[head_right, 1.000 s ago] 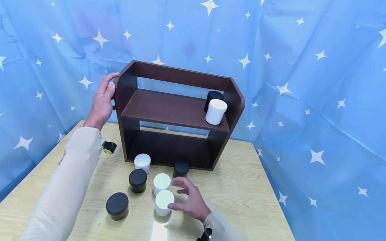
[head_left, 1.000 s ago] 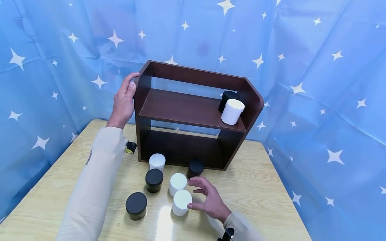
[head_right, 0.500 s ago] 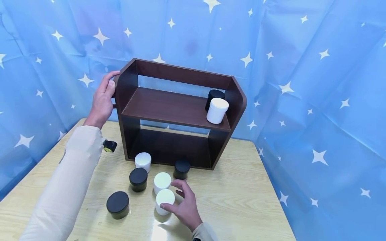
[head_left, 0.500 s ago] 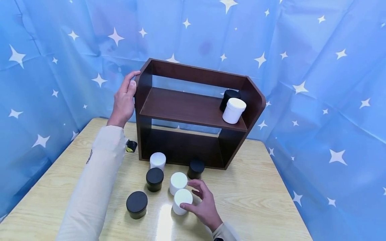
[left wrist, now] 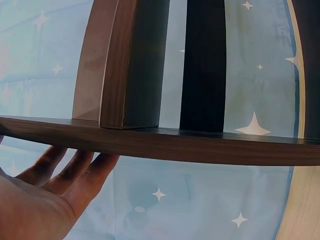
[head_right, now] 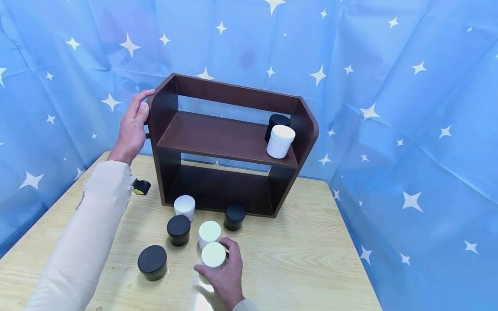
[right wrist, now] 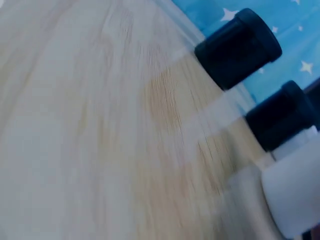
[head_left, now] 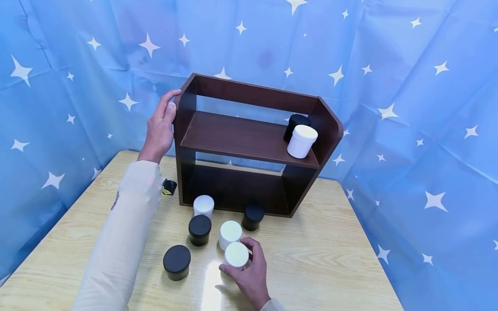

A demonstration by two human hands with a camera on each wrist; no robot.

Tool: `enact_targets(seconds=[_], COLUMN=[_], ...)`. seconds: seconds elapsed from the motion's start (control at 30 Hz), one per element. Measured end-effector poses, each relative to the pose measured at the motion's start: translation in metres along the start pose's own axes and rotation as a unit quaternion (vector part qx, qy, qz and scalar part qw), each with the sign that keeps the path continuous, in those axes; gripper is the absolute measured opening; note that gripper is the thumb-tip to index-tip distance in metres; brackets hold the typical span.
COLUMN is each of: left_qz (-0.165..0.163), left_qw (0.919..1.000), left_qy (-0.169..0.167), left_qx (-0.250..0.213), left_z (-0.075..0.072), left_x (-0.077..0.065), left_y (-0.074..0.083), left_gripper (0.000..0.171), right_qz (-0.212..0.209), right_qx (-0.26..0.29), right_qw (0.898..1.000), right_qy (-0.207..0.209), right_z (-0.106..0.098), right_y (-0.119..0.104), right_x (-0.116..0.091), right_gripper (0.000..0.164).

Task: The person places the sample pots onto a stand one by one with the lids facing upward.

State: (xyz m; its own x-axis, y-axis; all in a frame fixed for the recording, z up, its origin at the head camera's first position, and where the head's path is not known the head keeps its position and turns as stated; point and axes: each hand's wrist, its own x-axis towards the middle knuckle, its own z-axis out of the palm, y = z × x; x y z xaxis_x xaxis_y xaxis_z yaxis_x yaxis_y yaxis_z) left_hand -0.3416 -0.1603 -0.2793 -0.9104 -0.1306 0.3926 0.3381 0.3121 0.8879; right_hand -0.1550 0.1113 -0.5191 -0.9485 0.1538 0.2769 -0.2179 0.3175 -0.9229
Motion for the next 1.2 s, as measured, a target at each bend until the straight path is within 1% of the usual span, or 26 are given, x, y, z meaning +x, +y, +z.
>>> enact_targets(seconds=[0.2,0.3,0.47,0.77,1.03,1.2], left_qz=[0.000,0.001,0.000,0.004,0.001,0.000], left_qw=[1.0000,1.0000,1.0000,1.0000,1.0000,1.0000], left_qy=[0.001,0.003,0.002,0.004,-0.001,0.000], left_qx=[0.002,0.005,0.002,0.004,-0.003,-0.001], left_z=[-0.001,-0.002,-0.001,-0.001,0.000,0.000], left_x=[0.000,0.000,0.000,0.001,0.000,-0.001], left_y=[0.000,0.000,-0.001,-0.001,-0.001,0.000], left_gripper=[0.040,0.040,0.040,0.039,0.041,0.041], right_qz=[0.007,0.012,0.001,0.009,-0.001,0.005], right_qx=[-0.016,-0.032,-0.062,-0.070,-0.084,-0.070], right_qw=[0.999,0.997,0.995,0.994,0.992,0.994], right_qy=[0.049,0.065,0.084,0.088,0.093,0.087], right_z=[0.014,0.020,0.024,0.025,0.025,0.023], right_y=[-0.001,0.000,0.004,0.006,0.007,0.005], right_x=[-0.004,-0.005,-0.008,-0.011,-0.012,-0.010], right_gripper=[0.080,0.080,0.078,0.080,0.078,0.077])
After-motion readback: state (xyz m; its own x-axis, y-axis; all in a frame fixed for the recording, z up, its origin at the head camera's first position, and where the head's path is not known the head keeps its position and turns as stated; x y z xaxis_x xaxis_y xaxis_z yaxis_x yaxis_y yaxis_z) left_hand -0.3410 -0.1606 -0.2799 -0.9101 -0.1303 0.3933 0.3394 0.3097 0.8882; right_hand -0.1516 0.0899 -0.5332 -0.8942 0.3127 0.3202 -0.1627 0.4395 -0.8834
